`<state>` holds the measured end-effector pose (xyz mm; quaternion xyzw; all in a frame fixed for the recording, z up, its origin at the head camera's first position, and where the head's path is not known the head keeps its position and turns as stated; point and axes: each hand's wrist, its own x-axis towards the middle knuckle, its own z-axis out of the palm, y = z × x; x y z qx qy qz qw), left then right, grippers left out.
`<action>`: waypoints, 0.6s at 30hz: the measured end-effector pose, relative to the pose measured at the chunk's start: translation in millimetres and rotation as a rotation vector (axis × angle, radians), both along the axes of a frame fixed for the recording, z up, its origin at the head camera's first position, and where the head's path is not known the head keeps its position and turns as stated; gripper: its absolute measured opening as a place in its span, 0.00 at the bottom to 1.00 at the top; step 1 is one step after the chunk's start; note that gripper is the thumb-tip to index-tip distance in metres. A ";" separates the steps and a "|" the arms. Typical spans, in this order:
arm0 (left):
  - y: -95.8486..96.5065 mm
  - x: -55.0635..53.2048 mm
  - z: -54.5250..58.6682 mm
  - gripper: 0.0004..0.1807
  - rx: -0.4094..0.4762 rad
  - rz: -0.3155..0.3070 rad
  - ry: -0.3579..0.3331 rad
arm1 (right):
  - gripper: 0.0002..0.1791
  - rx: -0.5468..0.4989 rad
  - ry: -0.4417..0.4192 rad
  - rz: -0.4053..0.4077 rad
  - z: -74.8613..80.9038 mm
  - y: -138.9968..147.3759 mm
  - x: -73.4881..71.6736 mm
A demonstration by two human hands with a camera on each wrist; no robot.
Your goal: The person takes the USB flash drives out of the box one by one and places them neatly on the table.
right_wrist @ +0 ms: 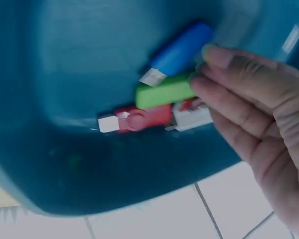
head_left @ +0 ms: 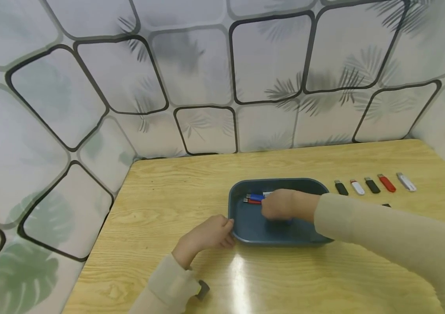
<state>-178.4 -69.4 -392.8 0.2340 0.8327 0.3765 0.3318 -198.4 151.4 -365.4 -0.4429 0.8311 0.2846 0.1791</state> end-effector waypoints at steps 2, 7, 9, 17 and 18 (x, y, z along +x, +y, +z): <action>-0.4 -0.2 0.6 0.26 0.001 -0.005 -0.003 | 0.03 -0.081 -0.072 -0.134 5.4 -0.7 -4.3; -0.1 0.7 3.4 0.26 -0.008 -0.006 0.001 | 0.09 -0.168 -0.219 -0.585 11.4 2.8 -12.8; 0.3 1.1 3.8 0.26 -0.013 -0.002 0.006 | 0.13 -0.143 -0.223 -0.681 10.4 5.4 -12.6; 2.0 0.1 2.0 0.26 -0.019 -0.003 0.009 | 0.11 -0.077 -0.248 -0.724 3.3 14.4 -12.0; 2.5 -0.1 1.9 0.26 -0.021 -0.005 0.012 | 0.11 -0.066 -0.252 -0.724 2.4 14.7 -12.7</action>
